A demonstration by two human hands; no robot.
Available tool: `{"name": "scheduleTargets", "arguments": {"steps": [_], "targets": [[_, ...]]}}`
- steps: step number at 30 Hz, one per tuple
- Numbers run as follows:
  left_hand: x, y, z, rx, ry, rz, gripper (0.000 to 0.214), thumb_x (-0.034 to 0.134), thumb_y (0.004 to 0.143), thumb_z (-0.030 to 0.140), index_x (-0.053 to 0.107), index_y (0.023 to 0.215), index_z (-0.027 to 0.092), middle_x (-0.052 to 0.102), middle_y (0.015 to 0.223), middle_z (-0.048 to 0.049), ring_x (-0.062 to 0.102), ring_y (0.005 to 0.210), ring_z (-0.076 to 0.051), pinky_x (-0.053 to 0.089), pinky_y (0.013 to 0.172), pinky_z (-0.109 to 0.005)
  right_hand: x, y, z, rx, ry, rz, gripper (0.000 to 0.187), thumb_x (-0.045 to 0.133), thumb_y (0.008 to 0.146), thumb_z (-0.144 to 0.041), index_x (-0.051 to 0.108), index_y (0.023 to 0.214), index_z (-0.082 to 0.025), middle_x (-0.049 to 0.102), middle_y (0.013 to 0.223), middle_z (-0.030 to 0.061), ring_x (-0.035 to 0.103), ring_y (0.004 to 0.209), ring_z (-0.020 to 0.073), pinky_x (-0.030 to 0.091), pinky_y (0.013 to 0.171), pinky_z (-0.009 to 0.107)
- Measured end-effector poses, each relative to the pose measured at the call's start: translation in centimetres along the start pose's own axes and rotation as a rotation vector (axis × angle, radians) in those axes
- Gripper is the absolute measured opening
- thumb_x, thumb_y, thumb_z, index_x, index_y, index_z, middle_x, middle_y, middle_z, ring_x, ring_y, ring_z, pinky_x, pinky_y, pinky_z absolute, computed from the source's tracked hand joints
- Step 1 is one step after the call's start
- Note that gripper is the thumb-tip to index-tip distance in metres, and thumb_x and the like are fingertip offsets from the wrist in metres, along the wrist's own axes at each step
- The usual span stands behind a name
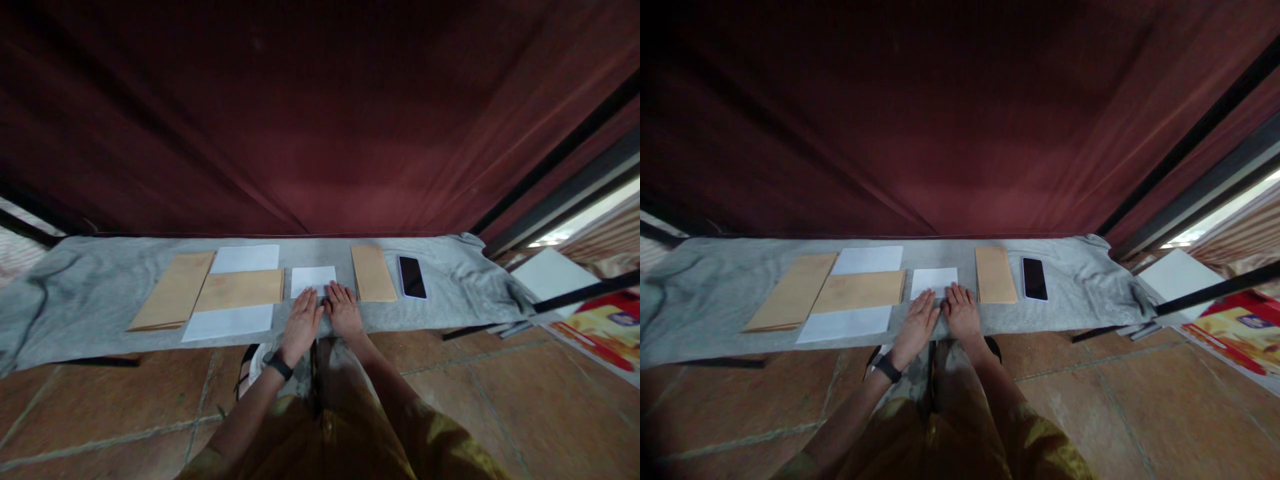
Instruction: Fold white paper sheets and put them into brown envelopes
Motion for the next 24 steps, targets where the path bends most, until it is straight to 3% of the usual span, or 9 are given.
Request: {"name": "scheduleTargets", "arguments": {"steps": [3, 7, 11, 17, 24], "targets": [[1.9, 0.5, 0.2, 0.055, 0.225, -0.064, 0.061, 0.033, 0.103, 0.045, 0.046, 0.147, 0.005, 0.046, 0.155, -0.0216, 0.036, 0.150, -0.030, 0.033, 0.122, -0.051, 0.3, 0.1, 0.1, 0.007, -0.004, -0.022, 0.047, 0.041, 0.105, -0.030, 0.051, 0.148, -0.015, 0.046, 0.157, 0.0117, 0.043, 0.145, 0.0268, 0.028, 0.121, 0.048], [2.9, 0.3, -0.3, 0.076, 0.354, -0.103, 0.060, 0.032, 0.103, 0.045, 0.048, 0.148, 0.008, 0.044, 0.157, -0.0197, 0.035, 0.150, -0.030, 0.033, 0.122, -0.050, 0.5, 0.1, 0.3, 0.015, 0.001, -0.025, 0.047, 0.041, 0.105, -0.029, 0.051, 0.148, -0.016, 0.046, 0.157, 0.0115, 0.041, 0.146, 0.0273, 0.029, 0.121, 0.048], [2.8, 0.0, -0.3, 0.136, 0.395, -0.102, 0.059, 0.033, 0.104, 0.044, 0.049, 0.148, 0.008, 0.041, 0.159, -0.0191, 0.034, 0.151, -0.030, 0.031, 0.123, -0.048, 0.1, 0.2, 0.3, -0.009, 0.049, -0.003, 0.046, 0.038, 0.106, -0.028, 0.051, 0.148, -0.017, 0.050, 0.154, 0.0113, 0.043, 0.145, 0.0247, 0.029, 0.121, 0.047], [2.6, -0.4, -0.5, 0.239, 0.408, -0.103, 0.063, 0.032, 0.104, 0.047, 0.043, 0.151, 0.007, 0.038, 0.161, -0.0187, 0.031, 0.152, -0.027, 0.029, 0.124, -0.048, 0.0, 0.2, -0.4, -0.161, 0.126, -0.069, 0.043, 0.036, 0.108, -0.032, 0.056, 0.144, -0.019, 0.055, 0.150, 0.0069, 0.048, 0.142, 0.0210, 0.032, 0.121, 0.044], [2.1, -0.8, -1.8, 0.151, 0.439, -0.091, 0.072, 0.037, 0.101, 0.053, 0.041, 0.151, 0.002, 0.037, 0.160, -0.0232, 0.029, 0.153, -0.031, 0.030, 0.124, -0.048, 0.1, -0.2, -0.3, -0.084, 0.047, -0.028, 0.044, 0.038, 0.106, -0.029, 0.056, 0.144, -0.016, 0.054, 0.151, 0.0098, 0.049, 0.141, 0.0234, 0.031, 0.121, 0.046]]}}
Point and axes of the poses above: each hand's wrist, its own y-axis towards the middle knuckle, its own x-axis out of the palm, z = x × y, the point moved 7 cm from there along y, towards the middle knuckle
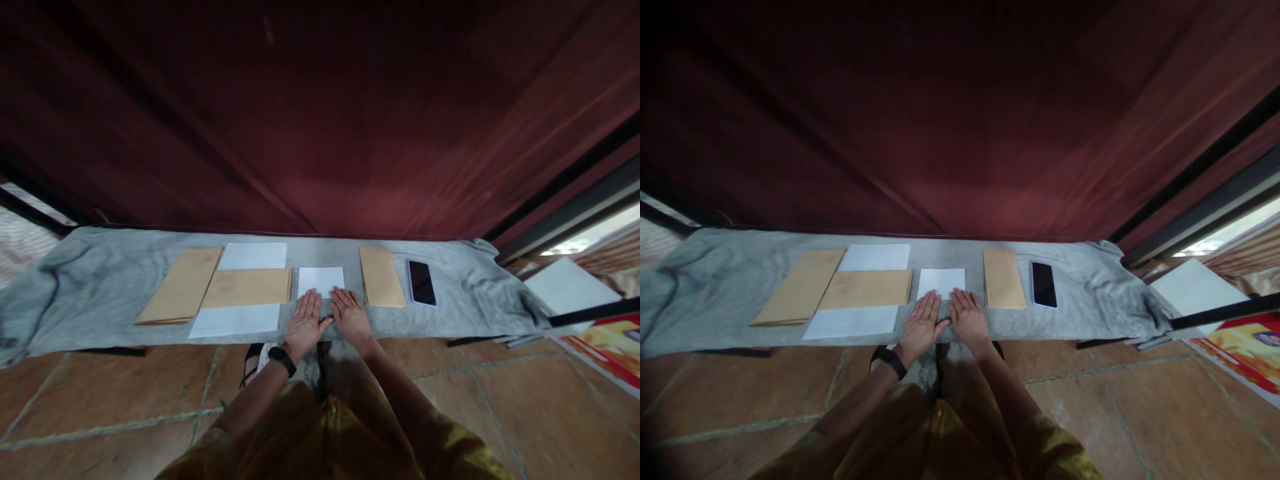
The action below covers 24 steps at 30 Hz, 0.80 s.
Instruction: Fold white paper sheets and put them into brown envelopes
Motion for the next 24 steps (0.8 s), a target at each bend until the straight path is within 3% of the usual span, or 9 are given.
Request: {"name": "scheduleTargets", "arguments": {"steps": [11, 18, 21, 24], "targets": [[-0.2, -1.2, -0.9, -0.154, 0.014, 0.035, 0.078, 0.043, 0.099, 0.056, 0.035, 0.153, 0.000, 0.034, 0.160, -0.0273, 0.028, 0.153, -0.034, 0.029, 0.122, -0.052, -0.3, -2.0, 1.2, 0.092, -0.105, 0.119, 0.048, 0.037, 0.105, -0.029, 0.053, 0.146, -0.011, 0.054, 0.150, 0.0136, 0.050, 0.139, 0.0281, 0.034, 0.118, 0.048], [-0.5, -1.2, -0.5, -0.163, 0.062, -0.001, 0.078, 0.041, 0.100, 0.053, 0.035, 0.151, -0.004, 0.032, 0.159, -0.0310, 0.026, 0.153, -0.037, 0.026, 0.123, -0.053, -0.9, -2.2, 1.8, 0.121, -0.004, 0.152, 0.049, 0.032, 0.107, -0.032, 0.051, 0.148, -0.012, 0.053, 0.151, 0.0149, 0.047, 0.142, 0.0271, 0.037, 0.117, 0.049], [-0.5, -1.2, -0.4, -0.170, 0.055, -0.012, 0.076, 0.040, 0.100, 0.051, 0.035, 0.151, -0.004, 0.032, 0.159, -0.0309, 0.025, 0.153, -0.037, 0.025, 0.123, -0.054, -0.9, -1.6, 1.2, 0.066, 0.088, 0.125, 0.050, 0.030, 0.107, -0.033, 0.050, 0.149, -0.014, 0.051, 0.153, 0.0135, 0.042, 0.146, 0.0235, 0.038, 0.119, 0.048], [-0.4, -1.2, -0.5, -0.178, 0.037, -0.017, 0.074, 0.039, 0.100, 0.049, 0.035, 0.152, -0.004, 0.031, 0.160, -0.0302, 0.024, 0.153, -0.037, 0.024, 0.123, -0.054, -0.2, -0.7, -0.4, -0.054, 0.132, 0.017, 0.047, 0.033, 0.107, -0.031, 0.051, 0.149, -0.018, 0.052, 0.153, 0.0099, 0.041, 0.147, 0.0211, 0.036, 0.121, 0.047]]}}
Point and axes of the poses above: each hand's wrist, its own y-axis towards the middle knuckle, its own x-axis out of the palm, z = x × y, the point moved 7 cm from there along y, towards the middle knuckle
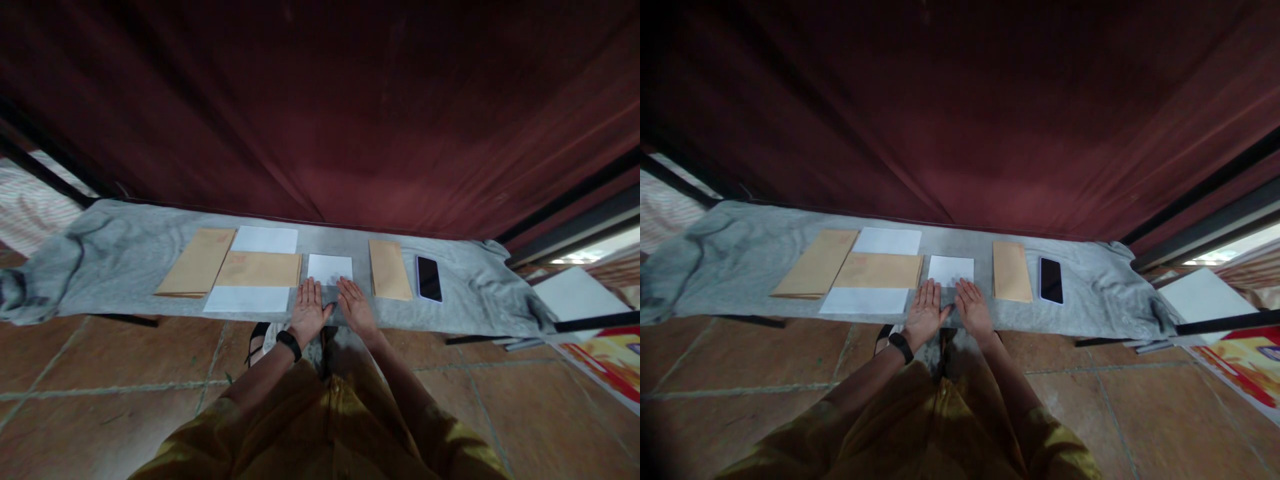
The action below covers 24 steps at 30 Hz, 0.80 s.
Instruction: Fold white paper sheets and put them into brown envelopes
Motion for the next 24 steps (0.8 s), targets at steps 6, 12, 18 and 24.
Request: {"name": "scheduleTargets", "arguments": {"steps": [6, 12, 18, 24], "targets": [[0.2, -0.1, -0.2, -0.001, -0.044, 0.008, 0.071, 0.039, 0.098, 0.043, 0.030, 0.156, 0.002, 0.029, 0.162, -0.0267, 0.023, 0.154, -0.037, 0.022, 0.122, -0.060, 1.3, 0.7, -2.0, -0.062, -0.066, -0.134, 0.042, 0.041, 0.105, -0.028, 0.057, 0.144, -0.020, 0.051, 0.153, 0.0093, 0.044, 0.145, 0.0230, 0.033, 0.122, 0.048], [0.5, -0.1, -0.4, -0.021, -0.051, 0.030, 0.072, 0.040, 0.099, 0.048, 0.036, 0.152, 0.000, 0.030, 0.162, -0.0265, 0.023, 0.154, -0.036, 0.025, 0.123, -0.055, 0.6, 0.1, -1.3, -0.003, -0.106, -0.084, 0.043, 0.039, 0.107, -0.030, 0.054, 0.146, -0.019, 0.051, 0.153, 0.0092, 0.045, 0.144, 0.0236, 0.033, 0.121, 0.048], [0.6, -0.2, -0.5, -0.006, -0.036, 0.072, 0.072, 0.040, 0.099, 0.048, 0.038, 0.151, -0.002, 0.032, 0.161, -0.0281, 0.023, 0.154, -0.037, 0.027, 0.122, -0.055, 0.0, 0.4, -0.6, 0.059, -0.082, -0.046, 0.044, 0.037, 0.108, -0.032, 0.056, 0.143, -0.016, 0.054, 0.150, 0.0101, 0.048, 0.142, 0.0220, 0.033, 0.122, 0.045], [0.7, -0.1, -0.5, 0.013, -0.029, 0.072, 0.069, 0.044, 0.096, 0.041, 0.040, 0.150, -0.002, 0.033, 0.160, -0.0284, 0.025, 0.153, -0.037, 0.029, 0.122, -0.056, 1.1, 3.8, -3.2, -0.106, -0.015, -0.086, 0.044, 0.037, 0.107, -0.030, 0.056, 0.144, -0.018, 0.055, 0.150, 0.0085, 0.045, 0.144, 0.0200, 0.034, 0.123, 0.043]]}}
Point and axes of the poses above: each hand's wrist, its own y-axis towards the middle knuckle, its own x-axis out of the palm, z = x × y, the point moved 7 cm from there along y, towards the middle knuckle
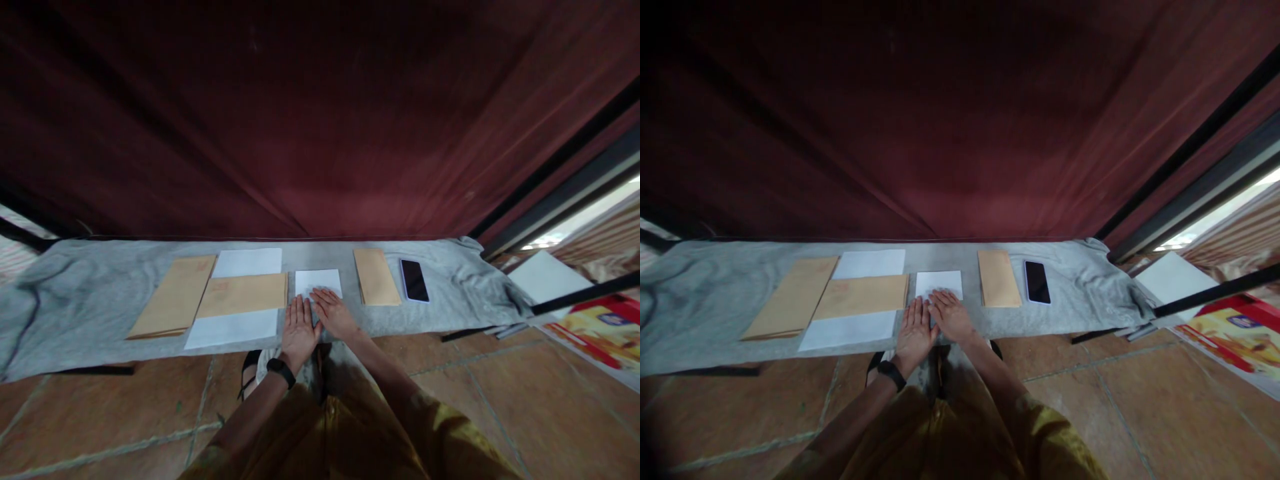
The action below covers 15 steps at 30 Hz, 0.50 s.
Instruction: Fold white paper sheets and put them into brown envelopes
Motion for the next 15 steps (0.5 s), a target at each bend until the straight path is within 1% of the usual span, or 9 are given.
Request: {"name": "scheduleTargets", "arguments": {"steps": [2, 3, 6, 9, 15], "targets": [[0.1, -0.1, 0.0, 0.015, -0.004, -0.005, 0.068, 0.046, 0.094, 0.038, 0.040, 0.149, -0.002, 0.034, 0.160, -0.0274, 0.026, 0.153, -0.037, 0.029, 0.122, -0.056, 0.9, 1.4, -0.9, -0.074, 0.002, -0.045, 0.042, 0.037, 0.107, -0.028, 0.058, 0.142, -0.018, 0.057, 0.149, 0.0085, 0.046, 0.143, 0.0185, 0.034, 0.123, 0.041], [0.1, -0.1, 0.1, 0.021, -0.008, -0.003, 0.069, 0.047, 0.093, 0.036, 0.040, 0.150, -0.002, 0.036, 0.159, -0.0270, 0.027, 0.152, -0.037, 0.029, 0.122, -0.056, 1.4, 2.0, -1.1, -0.085, -0.001, -0.064, 0.041, 0.038, 0.107, -0.027, 0.059, 0.141, -0.019, 0.058, 0.148, 0.0082, 0.047, 0.142, 0.0180, 0.034, 0.123, 0.040], [0.2, -0.2, 0.0, 0.021, -0.030, 0.018, 0.070, 0.047, 0.093, 0.038, 0.039, 0.151, -0.001, 0.041, 0.156, -0.0261, 0.031, 0.151, -0.037, 0.029, 0.121, -0.058, 2.5, 3.6, -0.9, -0.045, -0.026, -0.094, 0.040, 0.037, 0.108, -0.029, 0.061, 0.139, -0.021, 0.057, 0.148, 0.0065, 0.049, 0.141, 0.0180, 0.035, 0.122, 0.041], [0.0, -0.1, 0.0, 0.008, -0.058, 0.054, 0.071, 0.046, 0.095, 0.042, 0.039, 0.151, 0.000, 0.044, 0.155, -0.0263, 0.035, 0.149, -0.038, 0.031, 0.120, -0.060, 3.3, 4.8, -0.3, -0.008, -0.063, -0.098, 0.039, 0.039, 0.107, -0.031, 0.061, 0.138, -0.023, 0.054, 0.152, 0.0045, 0.047, 0.143, 0.0185, 0.032, 0.123, 0.042], [-0.3, -0.1, 0.0, 0.003, -0.065, 0.086, 0.070, 0.043, 0.098, 0.046, 0.044, 0.147, -0.004, 0.041, 0.155, -0.0304, 0.036, 0.148, -0.040, 0.034, 0.118, -0.060, 3.6, 6.3, 0.8, 0.018, -0.107, -0.073, 0.038, 0.046, 0.105, -0.030, 0.059, 0.140, -0.027, 0.051, 0.154, 0.0021, 0.046, 0.143, 0.0182, 0.027, 0.125, 0.043]]}}
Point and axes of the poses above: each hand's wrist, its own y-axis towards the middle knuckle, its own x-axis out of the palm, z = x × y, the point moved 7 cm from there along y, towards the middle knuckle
